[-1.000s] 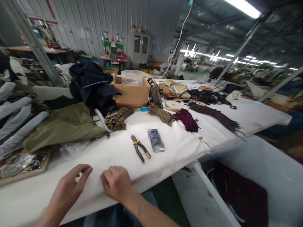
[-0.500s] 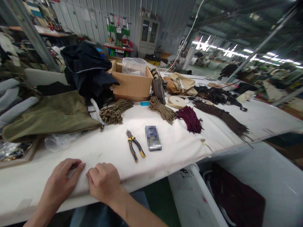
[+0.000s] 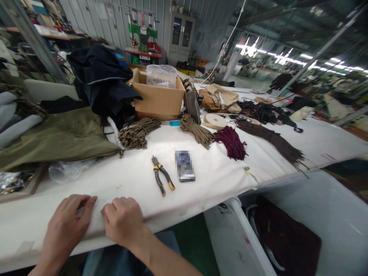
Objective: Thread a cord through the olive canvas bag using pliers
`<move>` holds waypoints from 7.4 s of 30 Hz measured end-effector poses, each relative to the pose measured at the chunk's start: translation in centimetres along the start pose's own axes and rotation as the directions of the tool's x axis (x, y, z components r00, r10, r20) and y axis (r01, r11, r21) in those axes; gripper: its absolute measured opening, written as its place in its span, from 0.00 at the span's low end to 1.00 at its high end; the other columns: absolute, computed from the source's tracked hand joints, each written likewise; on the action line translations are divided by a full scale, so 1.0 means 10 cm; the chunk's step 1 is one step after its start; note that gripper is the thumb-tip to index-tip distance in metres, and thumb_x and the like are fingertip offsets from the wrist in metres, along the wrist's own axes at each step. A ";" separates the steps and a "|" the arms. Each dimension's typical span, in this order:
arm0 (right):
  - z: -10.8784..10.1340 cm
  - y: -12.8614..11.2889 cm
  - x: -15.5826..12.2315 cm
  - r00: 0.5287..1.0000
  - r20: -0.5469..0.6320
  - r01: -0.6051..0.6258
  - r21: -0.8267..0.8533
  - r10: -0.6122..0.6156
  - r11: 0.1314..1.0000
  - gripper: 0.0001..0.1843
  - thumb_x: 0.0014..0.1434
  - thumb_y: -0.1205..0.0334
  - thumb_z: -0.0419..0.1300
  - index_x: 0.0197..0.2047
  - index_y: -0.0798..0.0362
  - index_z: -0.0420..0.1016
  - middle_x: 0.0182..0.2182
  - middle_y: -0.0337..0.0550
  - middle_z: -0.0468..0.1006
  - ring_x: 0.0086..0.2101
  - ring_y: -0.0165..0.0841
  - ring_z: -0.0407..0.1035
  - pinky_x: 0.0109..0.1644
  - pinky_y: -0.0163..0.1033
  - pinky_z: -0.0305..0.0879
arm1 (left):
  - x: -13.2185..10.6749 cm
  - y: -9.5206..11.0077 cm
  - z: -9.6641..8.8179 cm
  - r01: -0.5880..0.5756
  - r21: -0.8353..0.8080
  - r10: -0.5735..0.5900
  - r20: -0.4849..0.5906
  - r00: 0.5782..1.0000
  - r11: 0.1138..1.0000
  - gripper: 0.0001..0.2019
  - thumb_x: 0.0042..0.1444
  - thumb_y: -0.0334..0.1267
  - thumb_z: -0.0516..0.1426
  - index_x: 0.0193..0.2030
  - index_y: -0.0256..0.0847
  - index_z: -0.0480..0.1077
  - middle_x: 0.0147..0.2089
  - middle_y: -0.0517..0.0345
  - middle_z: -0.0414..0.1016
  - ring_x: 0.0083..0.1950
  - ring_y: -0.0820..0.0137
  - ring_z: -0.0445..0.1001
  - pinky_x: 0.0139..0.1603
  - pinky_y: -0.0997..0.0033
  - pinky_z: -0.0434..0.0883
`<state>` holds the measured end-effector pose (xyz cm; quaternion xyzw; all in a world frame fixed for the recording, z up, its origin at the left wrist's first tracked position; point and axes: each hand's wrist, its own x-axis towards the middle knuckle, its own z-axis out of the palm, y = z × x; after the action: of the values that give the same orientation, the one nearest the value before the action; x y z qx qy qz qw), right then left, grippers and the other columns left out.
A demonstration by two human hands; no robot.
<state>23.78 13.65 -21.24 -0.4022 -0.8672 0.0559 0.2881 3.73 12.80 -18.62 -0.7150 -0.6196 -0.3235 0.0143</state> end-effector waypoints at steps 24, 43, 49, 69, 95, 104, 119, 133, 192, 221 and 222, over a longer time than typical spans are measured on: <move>-0.32 0.05 0.00 0.967 -0.178 -0.097 0.401 0.181 0.911 0.09 0.79 0.61 0.60 0.56 0.50 0.80 0.43 0.44 0.86 0.39 0.34 0.80 0.44 0.38 0.78 | -0.01 -0.11 0.02 0.012 0.076 -0.011 -0.008 1.000 0.997 0.12 0.80 0.45 0.53 0.44 0.46 0.72 0.42 0.47 0.81 0.46 0.51 0.79 0.54 0.51 0.73; -1.55 2.12 -1.06 0.801 -0.491 -0.349 0.079 0.342 0.934 0.18 0.84 0.57 0.53 0.65 0.49 0.82 0.53 0.51 0.90 0.56 0.46 0.82 0.63 0.56 0.78 | -0.01 -0.09 0.04 0.017 0.082 -0.018 0.006 1.000 0.996 0.12 0.79 0.49 0.55 0.46 0.47 0.71 0.44 0.46 0.82 0.48 0.49 0.80 0.56 0.51 0.73; -1.55 2.10 -1.08 0.832 -0.452 -0.325 0.072 0.321 0.943 0.18 0.85 0.58 0.53 0.63 0.49 0.83 0.51 0.50 0.91 0.53 0.46 0.83 0.61 0.55 0.77 | -0.02 -0.10 0.06 0.042 0.073 -0.043 0.006 0.999 0.996 0.13 0.78 0.52 0.56 0.46 0.47 0.71 0.43 0.51 0.82 0.48 0.52 0.80 0.56 0.51 0.73; -1.52 2.17 -1.07 0.866 -0.373 -0.351 0.020 0.333 0.936 0.24 0.85 0.54 0.54 0.76 0.47 0.77 0.66 0.52 0.85 0.66 0.48 0.76 0.72 0.61 0.73 | -0.04 -0.14 0.10 -0.007 0.068 0.009 -0.020 1.000 0.998 0.13 0.77 0.53 0.55 0.47 0.47 0.71 0.43 0.51 0.81 0.46 0.50 0.80 0.55 0.50 0.72; -1.55 2.11 -1.09 0.795 -0.453 -0.367 0.171 0.404 0.914 0.19 0.84 0.55 0.55 0.69 0.47 0.80 0.60 0.53 0.86 0.63 0.49 0.78 0.69 0.60 0.77 | -0.01 -0.04 0.06 -0.002 0.097 0.005 -0.030 1.000 0.995 0.13 0.78 0.51 0.56 0.44 0.47 0.72 0.42 0.50 0.80 0.45 0.48 0.80 0.53 0.49 0.73; -1.55 2.11 -1.10 0.764 -0.500 -0.372 0.174 0.407 0.912 0.17 0.83 0.56 0.56 0.66 0.47 0.82 0.57 0.52 0.87 0.60 0.48 0.80 0.67 0.58 0.78 | -0.01 -0.03 0.05 0.005 0.110 -0.003 -0.022 1.000 0.994 0.13 0.78 0.51 0.56 0.45 0.47 0.71 0.42 0.50 0.79 0.46 0.49 0.80 0.52 0.50 0.72; -1.56 2.07 -1.10 0.735 -0.521 -0.393 0.194 0.434 0.899 0.17 0.83 0.55 0.56 0.65 0.47 0.82 0.57 0.52 0.87 0.59 0.47 0.81 0.67 0.58 0.78 | -0.02 -0.03 0.05 0.024 0.125 -0.023 -0.013 1.000 0.992 0.12 0.78 0.51 0.56 0.48 0.46 0.71 0.43 0.50 0.80 0.48 0.50 0.80 0.54 0.52 0.73; -1.56 2.07 -1.11 0.734 -0.525 -0.397 0.184 0.432 0.899 0.17 0.83 0.55 0.56 0.63 0.48 0.83 0.57 0.52 0.87 0.59 0.47 0.81 0.67 0.58 0.77 | -0.02 -0.04 0.04 0.016 0.127 -0.017 0.009 1.000 0.992 0.12 0.78 0.49 0.58 0.47 0.45 0.72 0.44 0.50 0.80 0.48 0.51 0.79 0.54 0.53 0.71; -1.49 2.16 -1.09 0.658 -0.492 -0.620 0.075 0.570 0.781 0.30 0.86 0.44 0.47 0.54 0.52 0.86 0.37 0.48 0.86 0.43 0.45 0.78 0.52 0.46 0.69 | 0.00 -0.03 0.08 0.033 0.164 -0.028 -0.031 0.999 0.986 0.13 0.77 0.52 0.58 0.45 0.47 0.72 0.43 0.50 0.80 0.47 0.52 0.79 0.54 0.54 0.72; -1.48 2.16 -1.09 0.631 -0.503 -0.640 0.091 0.590 0.763 0.30 0.86 0.43 0.47 0.55 0.53 0.86 0.37 0.50 0.87 0.44 0.47 0.79 0.53 0.48 0.69 | 0.00 -0.04 0.08 0.005 0.171 0.001 -0.033 0.999 0.985 0.12 0.78 0.50 0.58 0.45 0.46 0.72 0.42 0.50 0.80 0.45 0.51 0.79 0.52 0.52 0.73; -1.48 2.17 -1.09 0.631 -0.504 -0.640 0.092 0.590 0.763 0.30 0.86 0.43 0.47 0.55 0.53 0.86 0.38 0.50 0.87 0.45 0.47 0.79 0.53 0.48 0.69 | 0.00 -0.04 0.08 0.006 0.169 -0.001 -0.034 0.999 0.986 0.12 0.78 0.50 0.59 0.45 0.46 0.72 0.42 0.50 0.80 0.45 0.51 0.79 0.52 0.52 0.73</move>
<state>51.81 18.23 -21.07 -0.6866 -0.5723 0.0021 0.4483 3.75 13.22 -19.38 -0.7046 -0.6458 -0.2816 0.0849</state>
